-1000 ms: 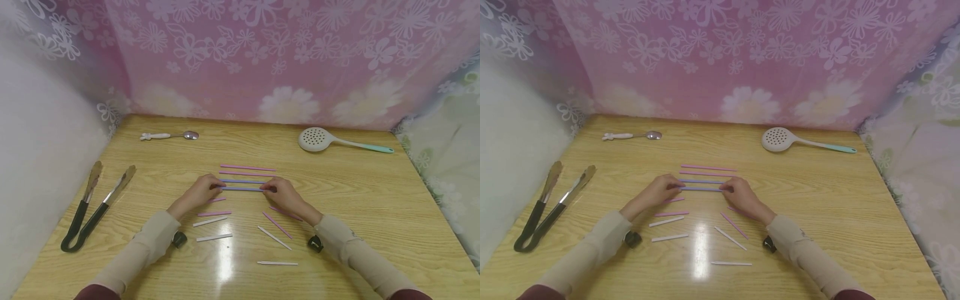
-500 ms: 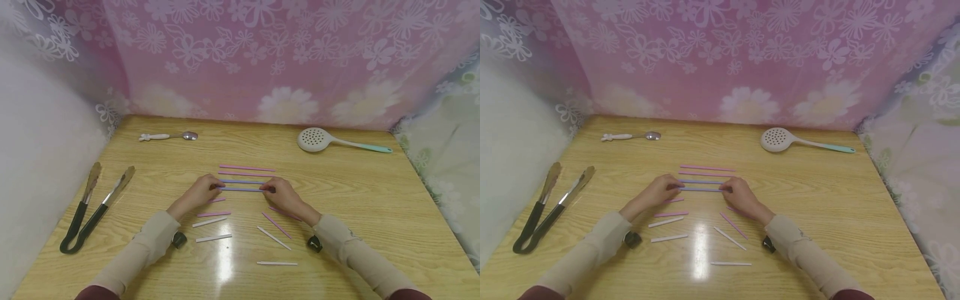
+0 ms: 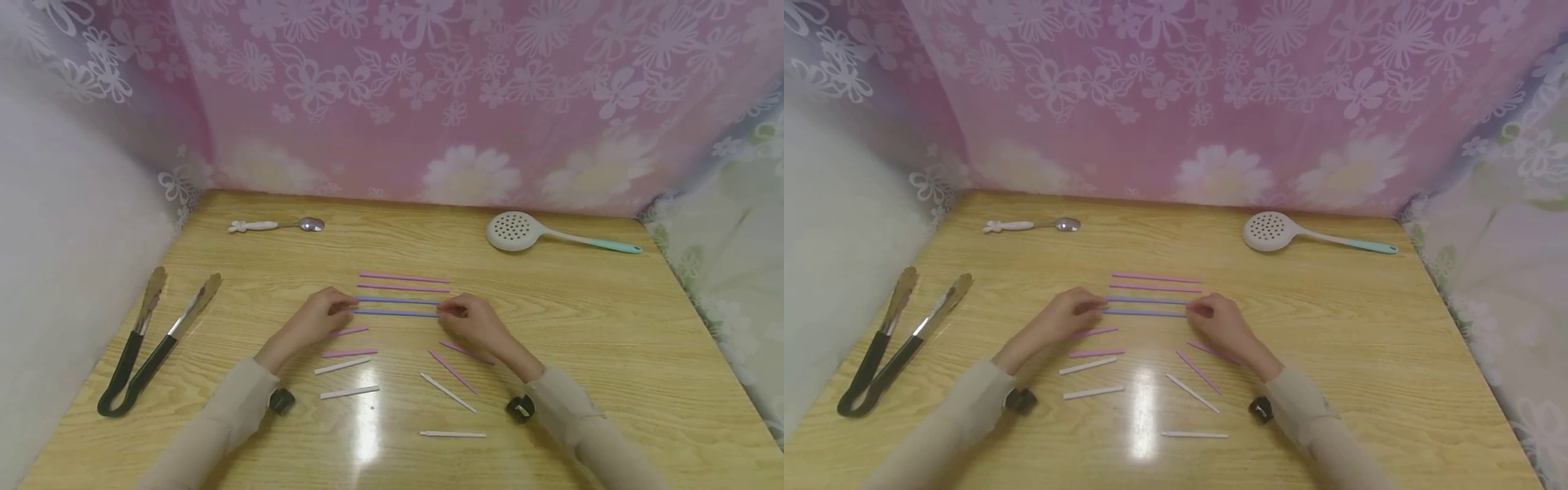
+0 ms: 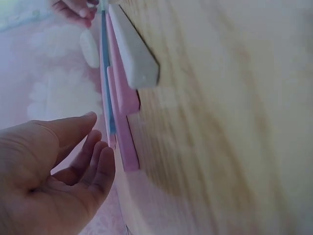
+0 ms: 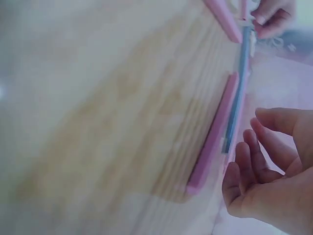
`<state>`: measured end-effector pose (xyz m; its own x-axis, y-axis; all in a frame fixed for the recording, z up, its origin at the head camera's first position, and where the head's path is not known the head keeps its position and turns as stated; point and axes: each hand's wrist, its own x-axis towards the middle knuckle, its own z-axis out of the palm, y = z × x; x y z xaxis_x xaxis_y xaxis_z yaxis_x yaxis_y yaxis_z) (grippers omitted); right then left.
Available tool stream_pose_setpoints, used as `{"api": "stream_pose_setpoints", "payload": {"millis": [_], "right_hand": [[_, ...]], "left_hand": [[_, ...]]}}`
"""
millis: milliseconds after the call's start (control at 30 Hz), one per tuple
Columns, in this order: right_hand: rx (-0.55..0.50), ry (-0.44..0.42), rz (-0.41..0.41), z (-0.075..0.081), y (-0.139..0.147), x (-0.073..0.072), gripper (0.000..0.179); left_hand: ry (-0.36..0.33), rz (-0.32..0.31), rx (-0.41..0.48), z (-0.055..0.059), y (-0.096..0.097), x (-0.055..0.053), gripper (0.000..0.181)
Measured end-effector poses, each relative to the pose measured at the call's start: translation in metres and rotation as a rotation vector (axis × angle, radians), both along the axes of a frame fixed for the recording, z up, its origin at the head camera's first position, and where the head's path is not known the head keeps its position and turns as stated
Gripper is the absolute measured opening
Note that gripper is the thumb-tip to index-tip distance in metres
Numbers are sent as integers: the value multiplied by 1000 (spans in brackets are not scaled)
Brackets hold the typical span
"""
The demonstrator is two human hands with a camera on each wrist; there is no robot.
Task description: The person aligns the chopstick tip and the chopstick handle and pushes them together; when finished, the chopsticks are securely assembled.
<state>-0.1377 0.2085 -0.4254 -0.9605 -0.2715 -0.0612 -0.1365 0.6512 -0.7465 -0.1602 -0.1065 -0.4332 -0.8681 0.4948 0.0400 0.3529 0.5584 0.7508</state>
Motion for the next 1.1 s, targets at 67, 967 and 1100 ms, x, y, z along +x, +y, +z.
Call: {"api": "stream_pose_setpoints", "payload": {"millis": [67,967,1100], "right_hand": [[-1,-16,-4,1,4,3,20],[50,-74,47,-3,26,41,20],[71,-50,52,-4,25,40,13]], "left_hand": [[-2,3,8,0,-4,3,24],[-123,-87,29,-10,-15,22,25],[-116,-97,15,-10,-14,22,24]]}}
